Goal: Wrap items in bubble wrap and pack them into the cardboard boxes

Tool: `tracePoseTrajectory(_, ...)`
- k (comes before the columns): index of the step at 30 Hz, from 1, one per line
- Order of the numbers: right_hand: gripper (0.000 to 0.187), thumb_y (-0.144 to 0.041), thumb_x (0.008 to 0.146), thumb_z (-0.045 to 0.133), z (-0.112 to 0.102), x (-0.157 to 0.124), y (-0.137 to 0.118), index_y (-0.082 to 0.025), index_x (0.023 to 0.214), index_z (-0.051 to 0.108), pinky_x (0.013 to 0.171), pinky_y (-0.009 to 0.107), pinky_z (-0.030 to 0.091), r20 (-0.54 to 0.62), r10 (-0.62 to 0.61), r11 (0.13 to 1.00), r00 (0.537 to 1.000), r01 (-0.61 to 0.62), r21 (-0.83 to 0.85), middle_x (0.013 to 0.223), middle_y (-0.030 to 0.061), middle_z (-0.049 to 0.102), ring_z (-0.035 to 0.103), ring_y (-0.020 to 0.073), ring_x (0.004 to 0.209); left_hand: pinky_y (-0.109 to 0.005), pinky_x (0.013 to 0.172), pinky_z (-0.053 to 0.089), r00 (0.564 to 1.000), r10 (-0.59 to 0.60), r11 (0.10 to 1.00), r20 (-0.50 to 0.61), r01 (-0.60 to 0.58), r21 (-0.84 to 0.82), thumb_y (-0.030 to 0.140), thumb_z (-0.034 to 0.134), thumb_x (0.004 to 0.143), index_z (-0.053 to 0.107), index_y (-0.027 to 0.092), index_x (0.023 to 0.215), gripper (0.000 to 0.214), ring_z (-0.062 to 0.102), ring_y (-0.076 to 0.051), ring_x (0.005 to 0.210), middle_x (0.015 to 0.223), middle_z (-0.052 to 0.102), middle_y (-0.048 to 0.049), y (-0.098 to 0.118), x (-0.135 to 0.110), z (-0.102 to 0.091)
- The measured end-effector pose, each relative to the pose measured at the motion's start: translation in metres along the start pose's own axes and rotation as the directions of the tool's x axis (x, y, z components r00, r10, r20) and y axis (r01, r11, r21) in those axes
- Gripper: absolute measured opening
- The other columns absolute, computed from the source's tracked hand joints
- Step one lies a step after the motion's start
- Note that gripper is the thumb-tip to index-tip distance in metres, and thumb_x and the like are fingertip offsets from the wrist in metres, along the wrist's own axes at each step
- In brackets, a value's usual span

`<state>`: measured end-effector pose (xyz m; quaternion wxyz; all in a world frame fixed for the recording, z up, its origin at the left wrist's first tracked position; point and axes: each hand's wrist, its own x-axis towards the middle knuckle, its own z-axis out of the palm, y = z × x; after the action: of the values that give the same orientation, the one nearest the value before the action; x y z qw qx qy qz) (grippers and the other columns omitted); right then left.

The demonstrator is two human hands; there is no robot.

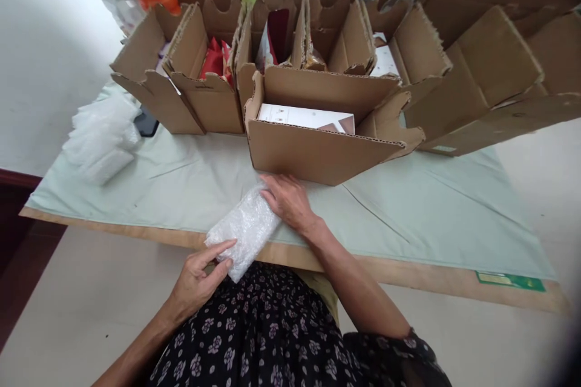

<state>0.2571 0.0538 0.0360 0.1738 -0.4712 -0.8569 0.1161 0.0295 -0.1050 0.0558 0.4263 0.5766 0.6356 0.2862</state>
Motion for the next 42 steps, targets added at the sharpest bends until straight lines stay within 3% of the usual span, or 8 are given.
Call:
tracePoseTrajectory(8,0.037,-0.023,0.098,0.063,-0.002,0.010,-0.011,-0.018,0.135,0.061,0.093,0.043,0.048,0.033,-0.014,0.999,0.999,0.016,-0.048,0.115,0.0117,0.076,0.065,0.0286,0.104,-0.030,0.079,0.056,0.940,-0.187,0.935,0.286,0.259,-0.242,0.044,0.069,0.082,0.069,0.012,0.133,0.060,0.071,-0.019,0.081,0.094,0.079,-0.0081,0.012,-0.003,0.003)
tracePoseTrajectory(13,0.042,-0.024,0.099,0.057,-0.045,-0.056,-0.024,-0.017,0.141,0.053,0.097,0.046,0.049,-0.173,-0.151,0.985,0.973,0.163,0.055,0.144,0.0157,0.061,0.058,0.0301,0.124,-0.030,0.076,0.052,0.913,-0.210,0.905,0.349,0.317,-0.283,0.043,0.071,0.083,0.057,0.013,0.145,0.070,0.064,-0.017,0.078,0.089,0.072,-0.0046,0.018,-0.008,0.003)
tracePoseTrajectory(19,0.048,-0.013,0.092,0.057,-0.039,-0.123,-0.063,-0.018,0.140,0.056,0.096,0.049,0.053,0.139,-0.276,0.950,0.951,0.247,0.193,0.145,0.0166,0.060,0.058,0.0314,0.128,-0.032,0.078,0.053,0.871,-0.154,0.902,0.467,0.316,-0.293,0.042,0.064,0.089,0.043,0.013,0.155,0.075,0.064,-0.017,0.081,0.097,0.071,-0.0069,0.022,-0.009,0.006)
tracePoseTrajectory(25,0.038,-0.006,0.095,0.050,0.007,-0.123,-0.056,-0.021,0.125,0.067,0.090,0.043,0.056,-0.117,-0.067,0.915,0.991,0.108,0.389,0.119,0.0086,0.076,0.069,0.0240,0.109,-0.042,0.091,0.057,0.969,0.204,0.962,0.139,-0.225,0.156,0.027,0.062,0.093,0.050,0.025,0.150,0.059,0.068,-0.021,0.096,0.108,0.071,-0.0073,0.018,-0.014,-0.014)
tracePoseTrajectory(29,0.034,-0.013,0.098,0.052,0.005,-0.123,-0.050,-0.026,0.125,0.069,0.094,0.043,0.056,-0.070,0.010,0.857,0.998,0.028,0.515,0.119,0.0053,0.077,0.071,0.0220,0.110,-0.057,0.113,0.044,0.826,0.554,0.700,0.106,-0.531,0.477,0.021,0.069,0.087,0.051,0.022,0.148,0.063,0.047,-0.036,0.141,0.152,0.051,-0.0180,0.019,0.003,-0.014)
tracePoseTrajectory(33,0.028,-0.018,0.099,0.054,-0.001,-0.118,-0.052,-0.026,0.119,0.072,0.096,0.044,0.055,-0.014,0.071,0.812,0.997,-0.050,0.582,0.117,0.0051,0.078,0.072,0.0223,0.108,-0.054,0.111,0.045,0.766,0.603,0.659,0.224,-0.636,0.401,0.010,0.058,0.089,0.056,0.019,0.140,0.052,0.060,-0.030,0.129,0.136,0.067,-0.0145,0.010,0.026,-0.002)
tracePoseTrajectory(39,0.025,-0.028,0.100,0.056,-0.006,-0.118,-0.053,-0.025,0.119,0.071,0.089,0.039,0.059,0.035,0.247,0.735,0.968,-0.211,0.644,0.110,0.0051,0.078,0.073,0.0213,0.098,-0.038,0.086,0.056,0.930,0.347,0.891,0.118,-0.367,0.267,0.023,0.057,0.094,0.072,0.019,0.111,0.023,0.070,-0.022,0.095,0.103,0.077,-0.0077,0.007,0.042,0.005)
tracePoseTrajectory(42,0.028,-0.022,0.099,0.057,-0.010,-0.124,-0.056,-0.023,0.125,0.068,0.089,0.041,0.059,-0.207,0.339,0.823,0.918,-0.183,0.538,0.114,0.0086,0.076,0.072,0.0230,0.101,-0.034,0.082,0.055,0.977,0.194,0.953,0.083,-0.208,0.221,0.029,0.058,0.094,0.070,0.019,0.120,0.031,0.070,-0.020,0.089,0.102,0.077,-0.0062,0.017,0.048,0.008)
